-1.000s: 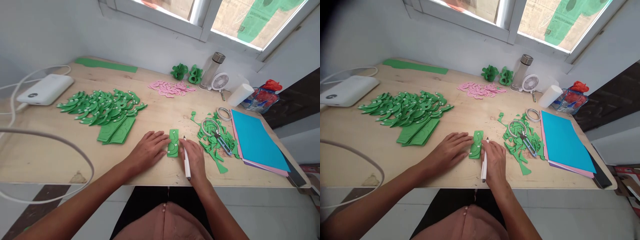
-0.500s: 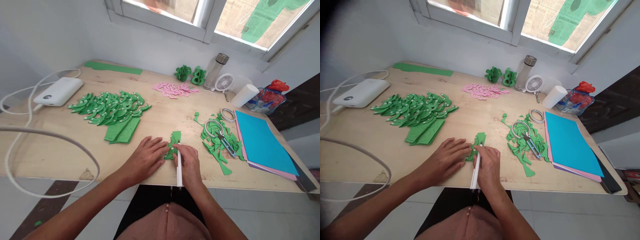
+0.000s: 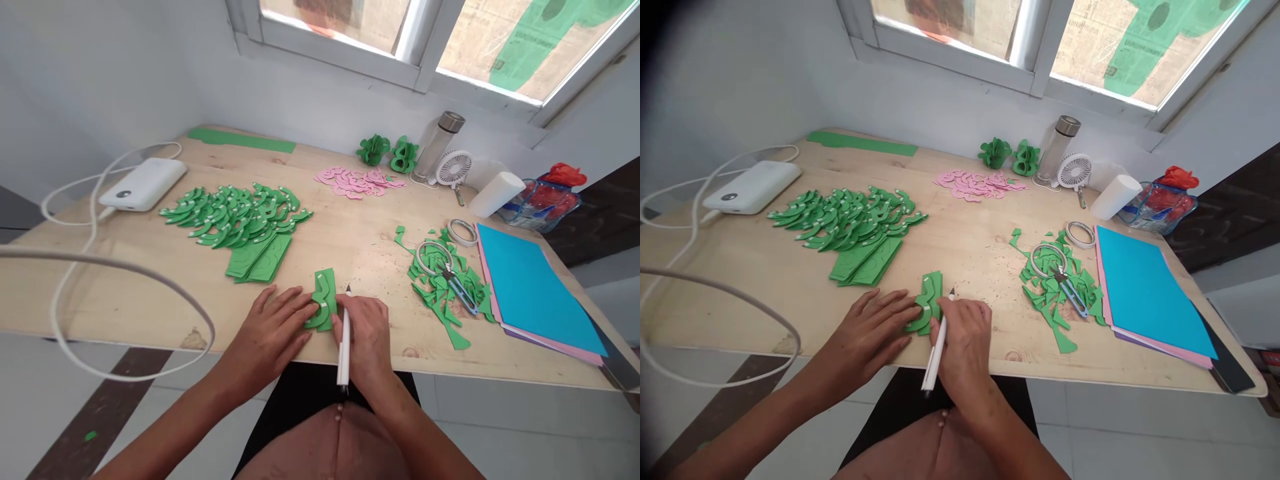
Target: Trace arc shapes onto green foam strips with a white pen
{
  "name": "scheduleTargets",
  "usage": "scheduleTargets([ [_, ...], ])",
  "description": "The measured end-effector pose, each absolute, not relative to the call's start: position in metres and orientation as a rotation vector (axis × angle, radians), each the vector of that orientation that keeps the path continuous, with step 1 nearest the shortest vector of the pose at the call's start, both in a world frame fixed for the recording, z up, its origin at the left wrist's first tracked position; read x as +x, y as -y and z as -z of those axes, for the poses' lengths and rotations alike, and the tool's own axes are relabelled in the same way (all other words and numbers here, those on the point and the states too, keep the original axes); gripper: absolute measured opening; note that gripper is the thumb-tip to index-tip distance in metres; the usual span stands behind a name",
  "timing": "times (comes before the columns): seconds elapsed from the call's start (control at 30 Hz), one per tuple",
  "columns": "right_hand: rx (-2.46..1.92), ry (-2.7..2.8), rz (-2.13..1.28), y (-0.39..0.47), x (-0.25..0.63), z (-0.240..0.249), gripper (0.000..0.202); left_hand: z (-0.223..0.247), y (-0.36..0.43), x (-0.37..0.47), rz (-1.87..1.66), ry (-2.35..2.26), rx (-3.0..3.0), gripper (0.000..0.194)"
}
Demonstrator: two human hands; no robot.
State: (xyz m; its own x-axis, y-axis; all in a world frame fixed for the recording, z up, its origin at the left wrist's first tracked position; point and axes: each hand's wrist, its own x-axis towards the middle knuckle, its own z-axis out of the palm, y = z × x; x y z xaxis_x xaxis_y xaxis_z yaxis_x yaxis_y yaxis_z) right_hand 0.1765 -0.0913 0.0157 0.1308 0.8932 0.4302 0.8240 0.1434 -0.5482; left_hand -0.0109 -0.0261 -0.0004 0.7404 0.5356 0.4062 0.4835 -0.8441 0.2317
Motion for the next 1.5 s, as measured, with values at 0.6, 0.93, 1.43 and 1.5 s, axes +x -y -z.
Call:
scheduleTargets([
  [0.6, -1.504, 2.025, -0.225, 0.085, 0.207, -0.020, 0.037, -0.009, 0.038, 0.017, -0.915, -0.964, 2.616, 0.016],
  [0.93, -1.450, 2.267, -0.280, 0.065, 0.211, -0.027, 0.038, -0.008, 0.036, 0.015, -0.852, -0.965, 2.626, 0.016],
  [1.43, -1.525, 2.212, -0.186, 0.069, 0.203, -0.024, 0.034, -0.004, 0.018, 0.005, -0.622, -0.931, 2.688, 0.038],
  [1.5, -1.530, 2.231, -0.186, 0.068, 0.203, -0.024, 0.035, -0.004, 0.018, 0.006, -0.604, -0.959, 2.652, 0.037],
])
